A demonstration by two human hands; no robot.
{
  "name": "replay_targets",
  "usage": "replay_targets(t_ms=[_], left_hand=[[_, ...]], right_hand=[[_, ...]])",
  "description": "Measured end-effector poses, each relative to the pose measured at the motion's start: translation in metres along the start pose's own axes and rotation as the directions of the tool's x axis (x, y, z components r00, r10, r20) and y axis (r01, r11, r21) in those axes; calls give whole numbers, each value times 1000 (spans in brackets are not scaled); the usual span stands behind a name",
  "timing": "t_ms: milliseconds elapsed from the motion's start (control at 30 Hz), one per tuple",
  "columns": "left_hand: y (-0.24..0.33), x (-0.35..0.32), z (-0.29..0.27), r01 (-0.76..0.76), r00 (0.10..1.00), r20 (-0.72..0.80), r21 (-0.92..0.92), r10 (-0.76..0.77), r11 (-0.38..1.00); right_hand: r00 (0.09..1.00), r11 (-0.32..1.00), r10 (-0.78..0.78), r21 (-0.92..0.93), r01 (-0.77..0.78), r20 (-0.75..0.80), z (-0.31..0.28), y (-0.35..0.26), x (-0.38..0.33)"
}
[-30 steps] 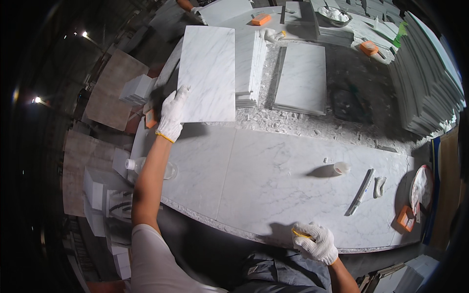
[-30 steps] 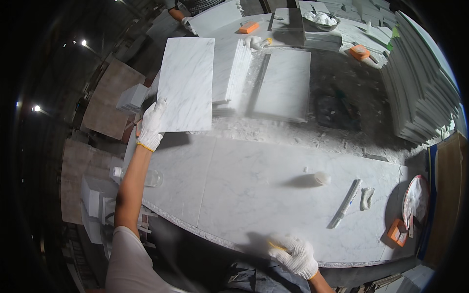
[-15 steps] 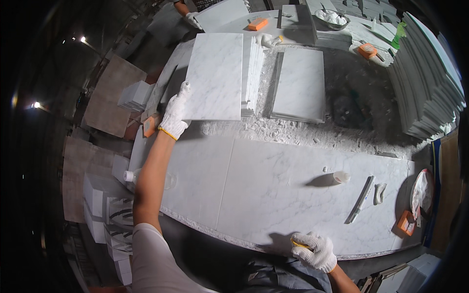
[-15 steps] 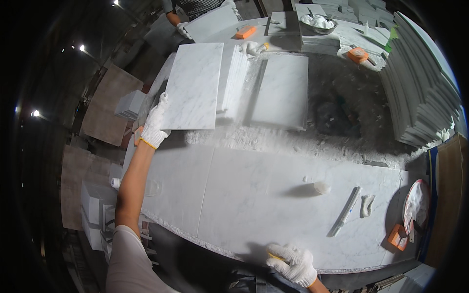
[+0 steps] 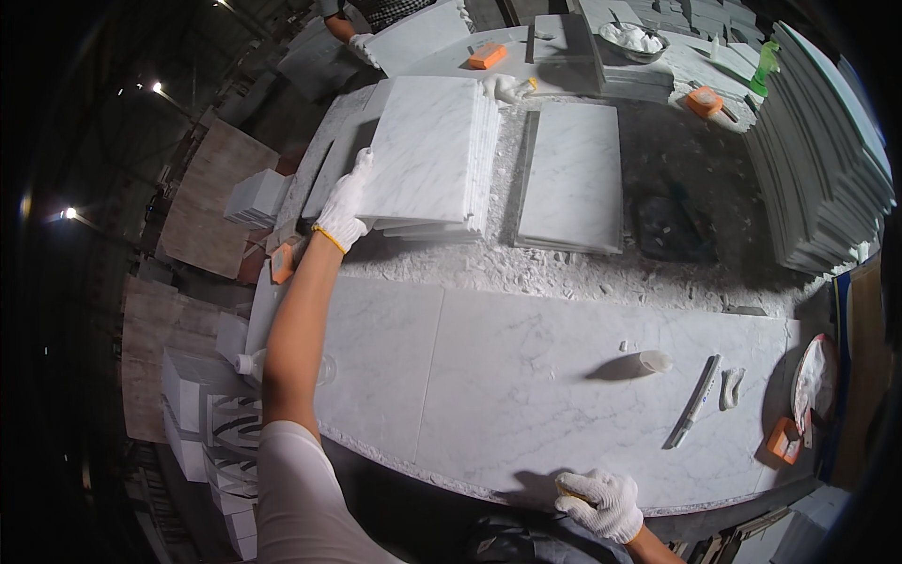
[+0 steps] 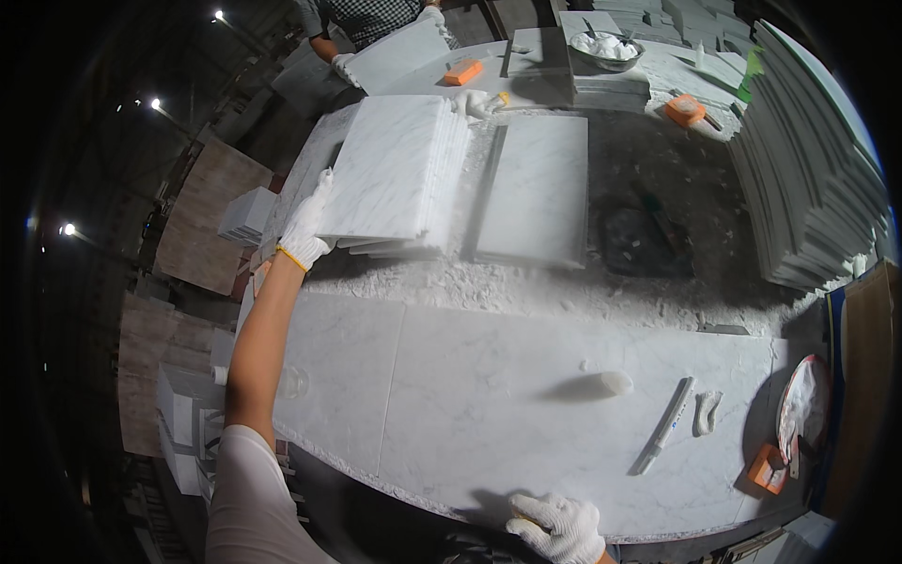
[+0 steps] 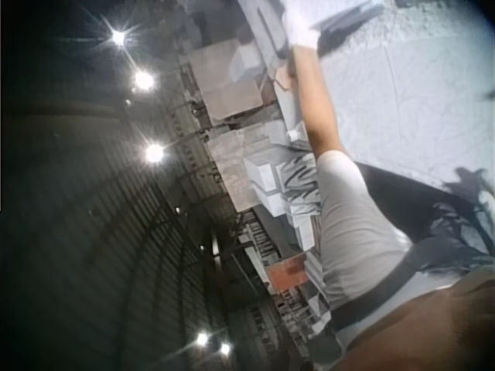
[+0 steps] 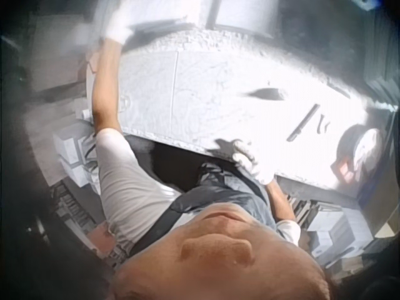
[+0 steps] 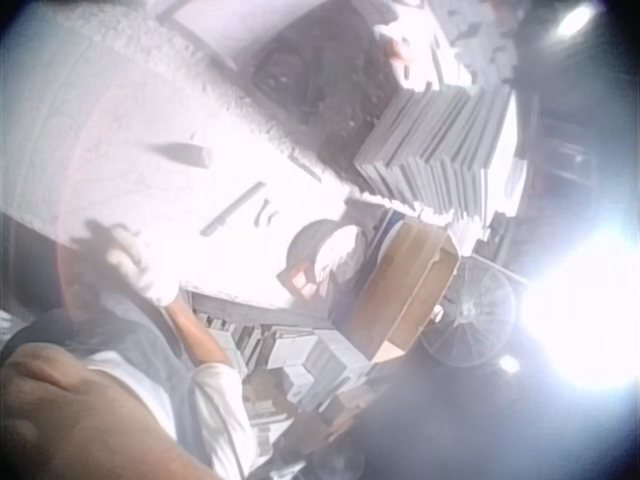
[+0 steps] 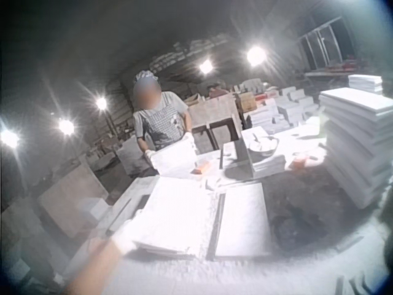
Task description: The person picks up a white rectangular tile, places it on a workbench, and uses a marker to draw a line on its surface. They then wipe the tile with a cloth, pick up a stack of similar tiles, and place them on the workbench.
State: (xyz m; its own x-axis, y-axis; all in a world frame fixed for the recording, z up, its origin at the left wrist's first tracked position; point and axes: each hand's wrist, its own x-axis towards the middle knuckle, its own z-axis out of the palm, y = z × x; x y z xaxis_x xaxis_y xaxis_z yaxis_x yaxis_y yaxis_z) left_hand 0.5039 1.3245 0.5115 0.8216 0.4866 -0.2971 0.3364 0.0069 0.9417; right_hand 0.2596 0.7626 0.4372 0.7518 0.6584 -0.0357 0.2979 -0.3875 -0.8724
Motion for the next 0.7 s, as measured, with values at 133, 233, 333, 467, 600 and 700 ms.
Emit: replay_targets(t_ms=[133,233,333,467,600,700], left_hand=[[2,-5,18,40,998,-39,-205,-48,978],[8,-8,25,-128,956,-224,268,191,955],[33,-22,23,12,951,-187,817,245,577],[79,-63,25,-19,722,-219,942,657,335],[69,-131,52,-428,679,-82,763,730,484],[-12,-217,94,-702,709,215,314,672,639]], right_hand=[[998,999,-32,-26,31,-46,2,2,0],[999,999,-29,-41,28,-28,4,2,0],[998,999,-27,-46,25,-49,6,1,-1],[998,998,55,-37,-53,42,4,-2,-1],[994,993,84,-92,-77,74,-3,-4,-4],[992,993,117,-6,-117,57,-3,-4,-6]])
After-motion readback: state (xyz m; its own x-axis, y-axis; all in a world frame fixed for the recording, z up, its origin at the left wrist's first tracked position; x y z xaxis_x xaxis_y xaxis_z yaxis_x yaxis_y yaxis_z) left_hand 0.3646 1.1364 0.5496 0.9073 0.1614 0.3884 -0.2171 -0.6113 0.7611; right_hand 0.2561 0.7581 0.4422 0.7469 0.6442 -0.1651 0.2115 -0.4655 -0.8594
